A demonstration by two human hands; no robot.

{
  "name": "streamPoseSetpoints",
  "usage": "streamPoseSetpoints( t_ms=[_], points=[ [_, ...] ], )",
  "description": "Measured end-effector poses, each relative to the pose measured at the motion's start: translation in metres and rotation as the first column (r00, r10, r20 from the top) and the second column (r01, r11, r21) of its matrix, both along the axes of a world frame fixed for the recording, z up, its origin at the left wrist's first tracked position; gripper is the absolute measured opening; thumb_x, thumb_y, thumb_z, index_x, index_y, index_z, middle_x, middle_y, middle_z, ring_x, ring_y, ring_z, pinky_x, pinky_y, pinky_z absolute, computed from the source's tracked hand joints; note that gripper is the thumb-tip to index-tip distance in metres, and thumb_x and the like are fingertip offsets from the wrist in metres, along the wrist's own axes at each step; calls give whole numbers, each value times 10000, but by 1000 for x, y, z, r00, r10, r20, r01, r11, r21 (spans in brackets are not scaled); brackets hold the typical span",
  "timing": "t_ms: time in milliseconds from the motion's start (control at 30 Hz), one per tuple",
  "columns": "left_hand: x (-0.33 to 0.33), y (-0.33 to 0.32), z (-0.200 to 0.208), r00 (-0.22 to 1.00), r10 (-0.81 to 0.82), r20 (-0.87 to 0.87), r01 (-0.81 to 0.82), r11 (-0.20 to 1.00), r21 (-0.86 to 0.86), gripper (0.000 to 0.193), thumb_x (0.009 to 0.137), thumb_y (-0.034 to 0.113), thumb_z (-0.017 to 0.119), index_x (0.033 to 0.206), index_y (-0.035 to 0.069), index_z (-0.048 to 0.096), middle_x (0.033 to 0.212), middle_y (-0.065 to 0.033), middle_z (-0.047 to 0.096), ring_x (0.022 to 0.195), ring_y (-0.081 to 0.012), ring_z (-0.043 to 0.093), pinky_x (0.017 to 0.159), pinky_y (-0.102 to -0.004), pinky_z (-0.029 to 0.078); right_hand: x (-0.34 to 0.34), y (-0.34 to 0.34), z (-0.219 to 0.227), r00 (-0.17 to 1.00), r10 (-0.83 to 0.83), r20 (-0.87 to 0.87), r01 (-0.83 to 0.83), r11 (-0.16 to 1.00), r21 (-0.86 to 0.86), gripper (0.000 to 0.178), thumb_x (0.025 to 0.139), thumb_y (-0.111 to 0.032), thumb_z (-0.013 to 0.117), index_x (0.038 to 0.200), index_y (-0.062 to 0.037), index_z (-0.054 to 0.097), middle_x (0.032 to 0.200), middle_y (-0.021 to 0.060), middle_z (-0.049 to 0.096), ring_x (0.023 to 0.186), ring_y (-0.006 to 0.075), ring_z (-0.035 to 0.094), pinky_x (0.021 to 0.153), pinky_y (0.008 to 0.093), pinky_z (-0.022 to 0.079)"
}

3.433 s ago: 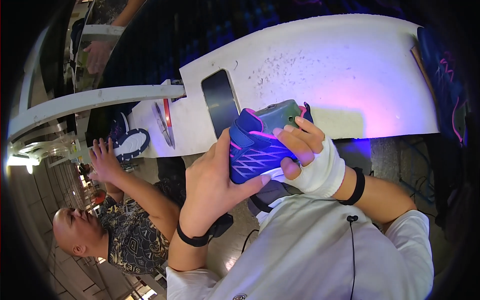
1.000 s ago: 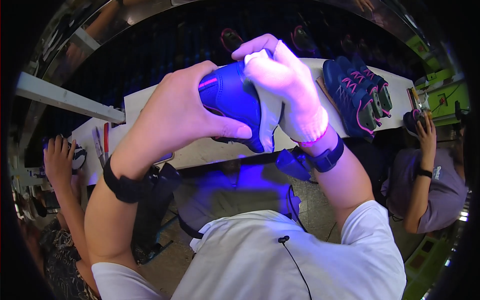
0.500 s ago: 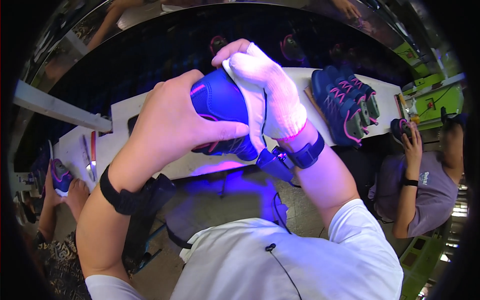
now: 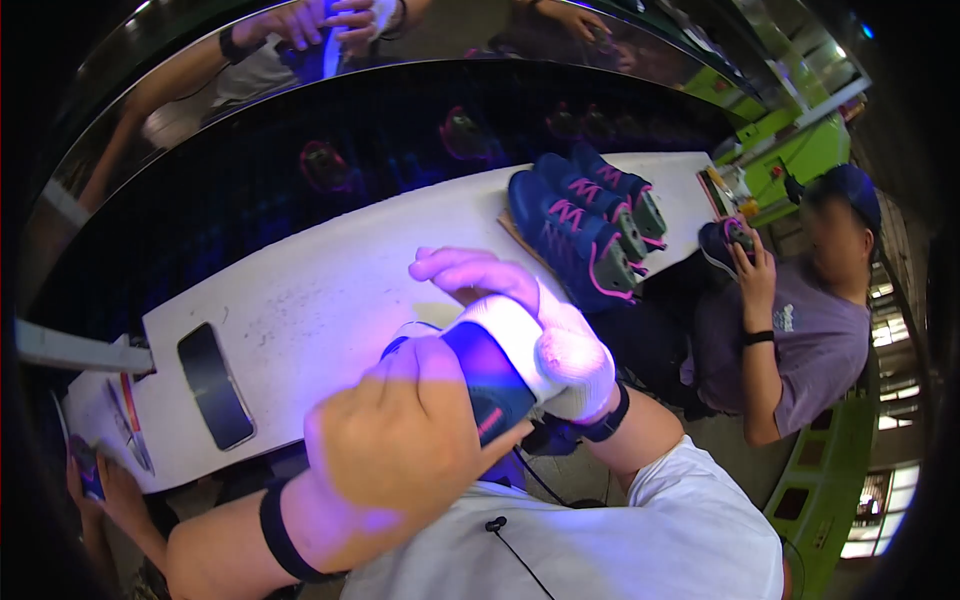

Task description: Checking shoes for quality and cleanliness on an assembly line.

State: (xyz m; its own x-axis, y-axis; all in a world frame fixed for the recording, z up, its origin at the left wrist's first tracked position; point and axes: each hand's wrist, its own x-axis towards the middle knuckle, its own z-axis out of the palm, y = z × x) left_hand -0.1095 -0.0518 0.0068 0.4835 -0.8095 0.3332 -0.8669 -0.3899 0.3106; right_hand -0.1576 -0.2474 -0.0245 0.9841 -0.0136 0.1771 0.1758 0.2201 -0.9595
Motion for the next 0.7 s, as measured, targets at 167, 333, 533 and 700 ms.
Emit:
streamPoseSetpoints(
  t_ms=[167,333,533,700],
  points=[
    [-25,-12,-20,957,-99,272,129,987,-97,422,874,243,752,1060,-128,672,865,-226,720,745,-300,754,551,-306,567,-60,0,16,955,-151,-257,149,988,-28,750,976,-513,609,1468,53,591,1631,293,465,1532,408,440,1265,519,337],
    [-34,-13,-24,893,-115,434,160,985,-68,207,879,11,638,1027,-121,699,910,-264,757,785,-318,781,592,-283,587,-79,-14,13,967,-180,179,251,564,-786,511,1045,-218,507,1473,50,589,1640,256,481,1533,394,453,1263,468,332],
    [-42,9,-33,844,-214,492,269,962,-43,182,893,15,625,1012,-99,701,921,-256,764,793,-315,783,637,-287,599,-102,9,6,988,-139,65,150,789,-596,449,1084,-260,473,1417,8,612,1576,299,527,1507,492,444,1233,562,347],
    [-20,51,-21,906,-360,224,390,915,-106,294,865,178,765,1119,29,763,1113,-181,779,1007,-345,767,763,-341,621,-123,49,-2,965,-76,253,256,501,-827,623,998,-416,613,1461,-4,554,1595,290,504,1501,555,416,1230,650,292]
  ],
)
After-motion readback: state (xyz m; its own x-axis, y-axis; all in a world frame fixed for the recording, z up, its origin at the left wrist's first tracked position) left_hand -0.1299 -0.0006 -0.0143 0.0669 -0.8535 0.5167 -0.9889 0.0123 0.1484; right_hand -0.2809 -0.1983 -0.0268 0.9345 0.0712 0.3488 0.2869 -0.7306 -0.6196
